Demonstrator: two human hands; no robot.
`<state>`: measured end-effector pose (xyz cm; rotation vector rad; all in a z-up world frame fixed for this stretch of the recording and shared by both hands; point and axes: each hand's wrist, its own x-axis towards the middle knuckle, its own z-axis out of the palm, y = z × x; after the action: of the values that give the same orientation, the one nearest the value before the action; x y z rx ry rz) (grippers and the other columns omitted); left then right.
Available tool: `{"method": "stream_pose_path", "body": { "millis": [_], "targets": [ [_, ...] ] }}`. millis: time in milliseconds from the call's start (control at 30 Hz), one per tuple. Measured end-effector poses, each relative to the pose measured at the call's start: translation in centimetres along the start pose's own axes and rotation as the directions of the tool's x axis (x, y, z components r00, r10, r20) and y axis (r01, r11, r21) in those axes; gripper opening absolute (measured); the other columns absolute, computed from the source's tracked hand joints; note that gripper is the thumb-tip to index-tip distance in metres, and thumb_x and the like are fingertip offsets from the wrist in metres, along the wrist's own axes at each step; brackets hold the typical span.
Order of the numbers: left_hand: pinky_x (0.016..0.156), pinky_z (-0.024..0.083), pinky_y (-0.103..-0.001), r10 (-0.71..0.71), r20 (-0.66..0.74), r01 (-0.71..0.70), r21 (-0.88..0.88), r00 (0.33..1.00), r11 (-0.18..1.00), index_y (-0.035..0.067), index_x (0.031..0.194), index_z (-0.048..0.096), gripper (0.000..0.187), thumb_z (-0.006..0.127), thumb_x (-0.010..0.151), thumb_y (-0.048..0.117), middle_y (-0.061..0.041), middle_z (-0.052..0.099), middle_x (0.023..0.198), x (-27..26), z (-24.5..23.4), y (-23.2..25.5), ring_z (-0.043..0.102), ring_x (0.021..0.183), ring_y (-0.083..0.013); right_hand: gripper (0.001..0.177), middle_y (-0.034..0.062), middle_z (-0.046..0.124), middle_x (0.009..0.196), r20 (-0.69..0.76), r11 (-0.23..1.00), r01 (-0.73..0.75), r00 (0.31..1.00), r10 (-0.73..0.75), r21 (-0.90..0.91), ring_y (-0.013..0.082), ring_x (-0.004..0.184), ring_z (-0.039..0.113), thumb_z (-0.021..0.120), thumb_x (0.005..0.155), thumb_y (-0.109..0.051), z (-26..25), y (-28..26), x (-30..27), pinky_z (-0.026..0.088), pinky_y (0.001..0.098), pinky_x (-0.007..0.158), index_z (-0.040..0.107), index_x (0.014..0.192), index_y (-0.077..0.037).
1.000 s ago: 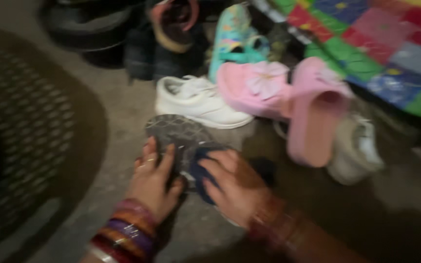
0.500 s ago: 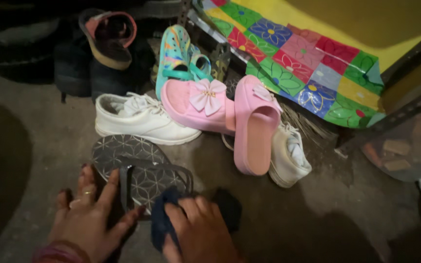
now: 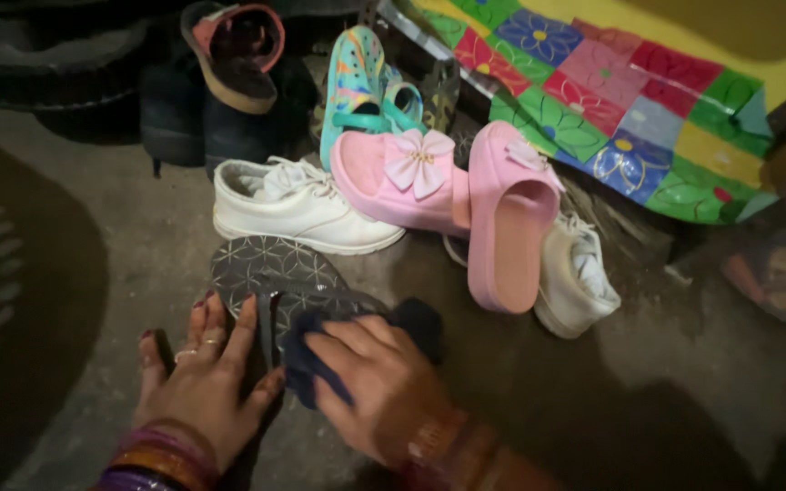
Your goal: The person wipes several pairs of shoes on the floor with a dark cloth. They clean a pair of patterned flip-flops, pink slides, and white sneakers, handling each item individually and wiping the surfaces before placing them back down.
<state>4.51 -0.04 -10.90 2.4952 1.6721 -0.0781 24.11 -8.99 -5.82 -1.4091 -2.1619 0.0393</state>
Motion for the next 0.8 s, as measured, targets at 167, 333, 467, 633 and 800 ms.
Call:
{"method": "stream_pose_path", "body": {
  "millis": [167, 333, 467, 633, 800],
  "targets": [
    [0.112, -0.001, -0.066, -0.020, 0.037, 0.023, -0.086, 0.999, 0.996, 0.030, 0.162, 0.006, 0.097, 0.050, 0.084, 0.068, -0.015, 0.008, 0.168, 0.3, -0.8, 0.5, 0.003, 0.154, -0.0271, 0.053, 0.0183, 0.061, 0.130, -0.020, 0.986, 0.165, 0.986, -0.166, -0.038, 0.0360, 0.118, 0.059, 0.077, 0.082, -0.016, -1.5, 1.4, -3.7, 0.048, 0.0449, 0.103, 0.062, 0.130, 0.000],
    [0.114, -0.002, -0.069, -0.002, 0.078, 0.011, -0.103, 0.997, 0.995, 0.029, 0.162, 0.006, 0.098, 0.054, 0.084, 0.065, -0.015, 0.008, 0.167, 0.6, -0.5, 0.1, 0.000, 0.156, -0.0288, 0.060, 0.0161, 0.060, 0.131, 0.088, 0.999, 0.038, 0.995, -0.038, 0.010, 0.0370, 0.122, 0.056, 0.073, 0.071, -0.009, 0.7, 2.2, -1.1, 0.046, 0.0455, 0.104, 0.062, 0.130, -0.003],
    [0.112, -0.002, -0.066, -0.022, 0.085, 0.031, -0.105, 0.996, 0.994, 0.032, 0.163, 0.008, 0.098, 0.055, 0.083, 0.066, -0.013, 0.008, 0.169, 1.1, 0.0, 0.0, 0.003, 0.154, -0.0259, 0.036, 0.0177, 0.052, 0.144, -0.081, 0.971, -0.025, 0.997, 0.006, -0.239, 0.0382, 0.133, 0.046, 0.071, 0.082, -0.008, 4.3, 2.6, 5.3, 0.039, 0.0483, 0.106, 0.065, 0.118, -0.014],
    [0.112, -0.001, -0.066, -0.012, -0.060, 0.004, -0.134, 0.998, 0.991, 0.029, 0.163, 0.012, 0.097, 0.054, 0.083, 0.066, -0.014, 0.010, 0.169, 0.4, 1.0, 0.1, 0.006, 0.156, -0.0275, 0.045, 0.0136, 0.054, 0.125, -0.063, 0.968, -0.151, 0.988, 0.141, -0.201, 0.0362, 0.122, 0.047, 0.075, 0.072, -0.012, 3.6, 1.2, 6.0, 0.037, 0.0507, 0.100, 0.065, 0.116, -0.014],
    [0.113, -0.003, -0.067, 0.002, -0.105, -0.022, -0.195, 0.994, 0.981, 0.023, 0.163, 0.010, 0.102, 0.054, 0.080, 0.064, -0.017, 0.005, 0.169, 0.8, 1.7, -0.2, 0.003, 0.157, -0.0297, 0.036, 0.0075, 0.058, 0.115, 0.260, 0.986, -0.143, 0.952, 0.161, -0.087, 0.0320, 0.114, 0.054, 0.073, 0.080, -0.013, -0.7, 0.9, 2.9, 0.044, 0.0461, 0.097, 0.065, 0.115, -0.018]
  ]
}}
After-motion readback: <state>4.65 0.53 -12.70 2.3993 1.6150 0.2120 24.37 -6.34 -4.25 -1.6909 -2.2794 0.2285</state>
